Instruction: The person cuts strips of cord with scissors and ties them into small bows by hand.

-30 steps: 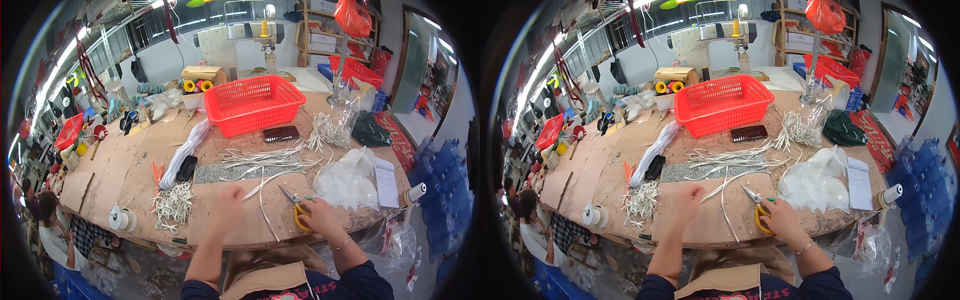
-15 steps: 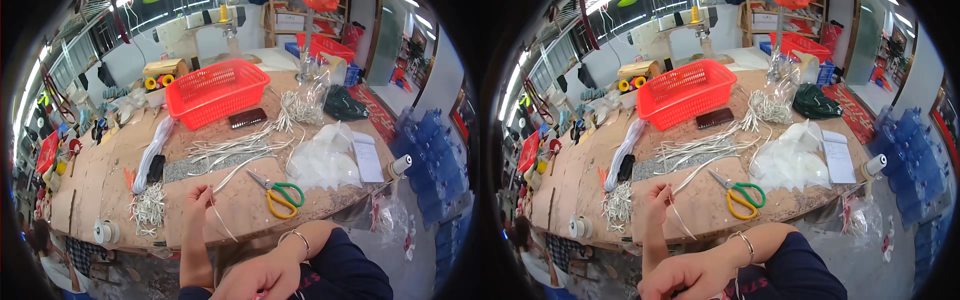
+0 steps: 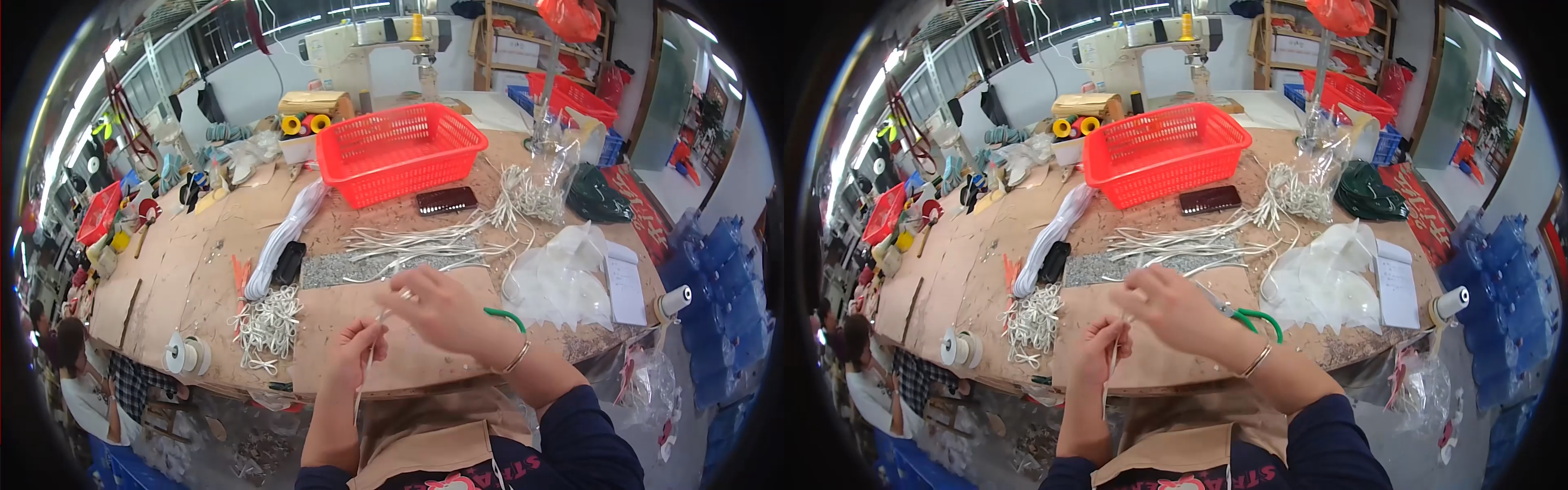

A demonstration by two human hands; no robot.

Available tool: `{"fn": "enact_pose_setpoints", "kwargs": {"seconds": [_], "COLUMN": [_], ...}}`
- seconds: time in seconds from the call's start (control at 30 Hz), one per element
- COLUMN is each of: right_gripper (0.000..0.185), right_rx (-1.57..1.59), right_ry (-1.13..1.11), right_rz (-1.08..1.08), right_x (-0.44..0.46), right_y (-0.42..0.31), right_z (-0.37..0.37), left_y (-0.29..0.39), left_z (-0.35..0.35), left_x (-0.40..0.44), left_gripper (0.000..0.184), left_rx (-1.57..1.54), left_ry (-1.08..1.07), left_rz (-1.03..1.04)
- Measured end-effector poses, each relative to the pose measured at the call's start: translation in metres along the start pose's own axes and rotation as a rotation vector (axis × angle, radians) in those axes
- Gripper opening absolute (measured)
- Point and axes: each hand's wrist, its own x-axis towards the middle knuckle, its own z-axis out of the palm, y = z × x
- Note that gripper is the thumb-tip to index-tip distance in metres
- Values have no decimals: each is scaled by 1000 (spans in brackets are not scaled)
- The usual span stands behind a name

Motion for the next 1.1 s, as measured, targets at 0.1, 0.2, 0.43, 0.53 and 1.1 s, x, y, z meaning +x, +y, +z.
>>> {"fn": "enact_pose_setpoints", "kwargs": {"seconds": [0.1,0.2,0.43,0.53,1.1], "right_gripper": [35,27,15,14,15], "right_rx": [-86,-75,837,1439,1166], "right_ry": [-88,-210,-174,37,252], "right_rz": [-42,-31,916,1049,1107], "right_x": [-10,-17,-34,-42,-51], "right_y": [20,23,4,-6,-16], "right_z": [7,9,30,46,55], "left_y": [1,-2,-18,-23,-42], "left_z": [6,5,13,18,7], "left_x": [-5,-5,4,11,18], "left_gripper": [13,10,11,9,18], "left_rx": [159,239,949,395,175], "left_ry": [8,-11,140,190,80], "left_rz": [1,40,514,274,102]}}
